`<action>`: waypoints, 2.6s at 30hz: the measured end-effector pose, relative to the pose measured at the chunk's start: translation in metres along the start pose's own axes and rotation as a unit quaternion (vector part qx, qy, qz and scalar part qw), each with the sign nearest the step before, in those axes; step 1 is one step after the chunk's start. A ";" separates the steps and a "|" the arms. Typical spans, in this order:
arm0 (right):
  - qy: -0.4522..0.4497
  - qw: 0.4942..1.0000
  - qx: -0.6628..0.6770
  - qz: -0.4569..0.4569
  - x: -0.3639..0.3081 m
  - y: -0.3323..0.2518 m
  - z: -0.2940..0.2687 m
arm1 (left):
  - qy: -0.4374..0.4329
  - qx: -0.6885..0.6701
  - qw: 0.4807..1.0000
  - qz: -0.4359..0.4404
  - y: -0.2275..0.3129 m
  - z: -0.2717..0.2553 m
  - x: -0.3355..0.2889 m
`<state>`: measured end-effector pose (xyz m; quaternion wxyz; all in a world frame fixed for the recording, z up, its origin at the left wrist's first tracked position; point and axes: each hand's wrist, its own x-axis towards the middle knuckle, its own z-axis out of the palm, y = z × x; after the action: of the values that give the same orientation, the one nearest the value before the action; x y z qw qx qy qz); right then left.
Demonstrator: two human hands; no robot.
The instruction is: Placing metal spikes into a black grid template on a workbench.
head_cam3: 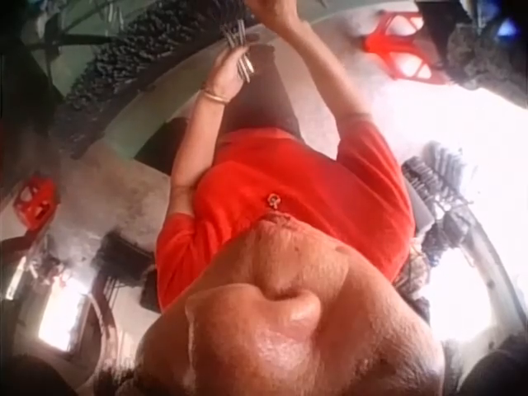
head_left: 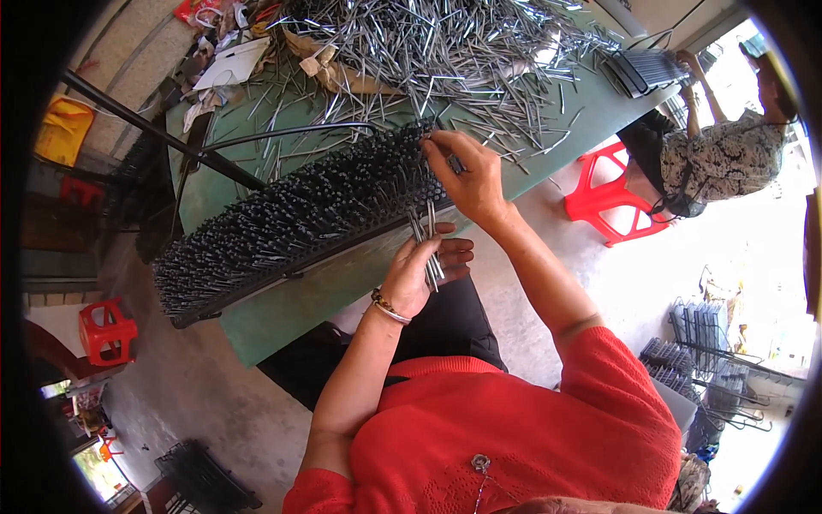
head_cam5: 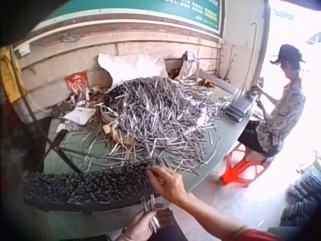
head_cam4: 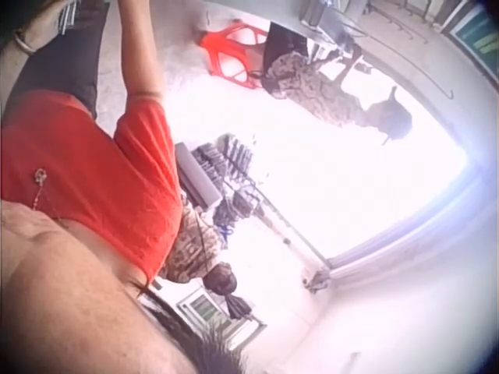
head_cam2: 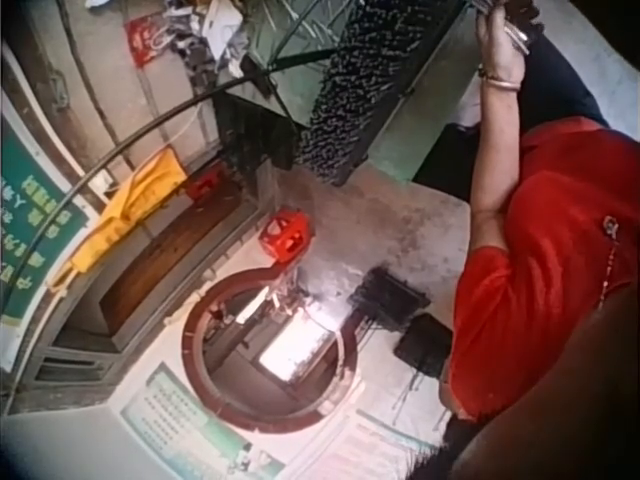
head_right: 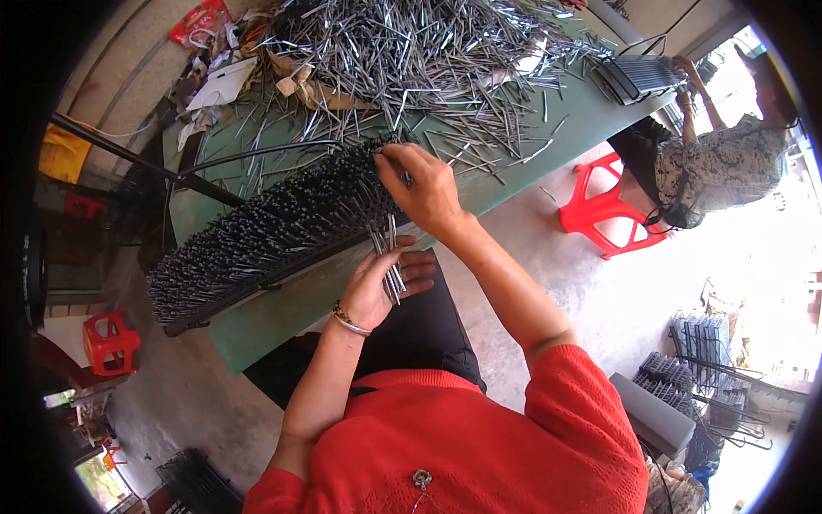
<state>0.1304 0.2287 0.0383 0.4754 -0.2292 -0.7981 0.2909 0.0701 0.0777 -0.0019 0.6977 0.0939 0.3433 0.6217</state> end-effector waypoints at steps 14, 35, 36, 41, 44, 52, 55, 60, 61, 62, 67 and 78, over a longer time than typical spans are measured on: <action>-0.115 0.988 -0.097 -0.039 -0.003 -0.003 -0.023 | -0.016 0.007 1.000 0.003 0.002 -0.002 0.000; -0.106 0.977 0.158 0.096 0.007 0.016 -0.018 | -0.045 0.042 0.998 -0.020 -0.001 0.008 0.002; -0.105 0.977 0.158 0.096 0.006 0.018 -0.017 | -0.045 0.042 0.998 -0.020 -0.001 0.007 0.002; -0.095 0.983 0.133 0.082 0.005 0.019 -0.015 | -0.037 0.039 0.998 -0.025 -0.002 0.004 0.002; -0.088 0.984 0.130 0.081 0.005 0.017 -0.015 | -0.037 0.045 0.998 -0.031 -0.002 0.004 0.002; -0.147 0.988 -0.013 -0.035 0.002 0.018 -0.017 | -0.037 0.043 0.998 -0.040 -0.002 0.002 0.002; -0.128 0.986 -0.057 -0.086 -0.001 0.021 -0.014 | -0.035 0.045 0.997 -0.042 -0.002 0.002 0.002; -0.113 0.977 -0.096 -0.150 -0.002 0.021 -0.012 | -0.036 0.048 0.997 -0.041 -0.002 0.004 0.001; -0.116 0.976 -0.094 -0.157 -0.001 0.021 -0.012 | -0.040 0.049 0.997 -0.042 -0.002 0.004 0.001; -0.119 0.975 -0.091 -0.163 0.000 0.021 -0.012 | -0.043 0.050 0.997 -0.042 -0.002 0.004 0.001; -0.134 0.970 -0.105 -0.171 0.000 0.015 -0.013 | -0.054 0.056 0.996 -0.042 -0.001 0.006 0.000; -0.119 0.959 -0.180 -0.186 -0.011 0.007 -0.010 | -0.049 0.054 0.997 -0.033 0.000 0.006 0.000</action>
<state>0.1451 0.2293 0.0305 0.3735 -0.1227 -0.9165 0.0739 0.0736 0.0795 0.0026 0.7276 0.1501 0.3451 0.5735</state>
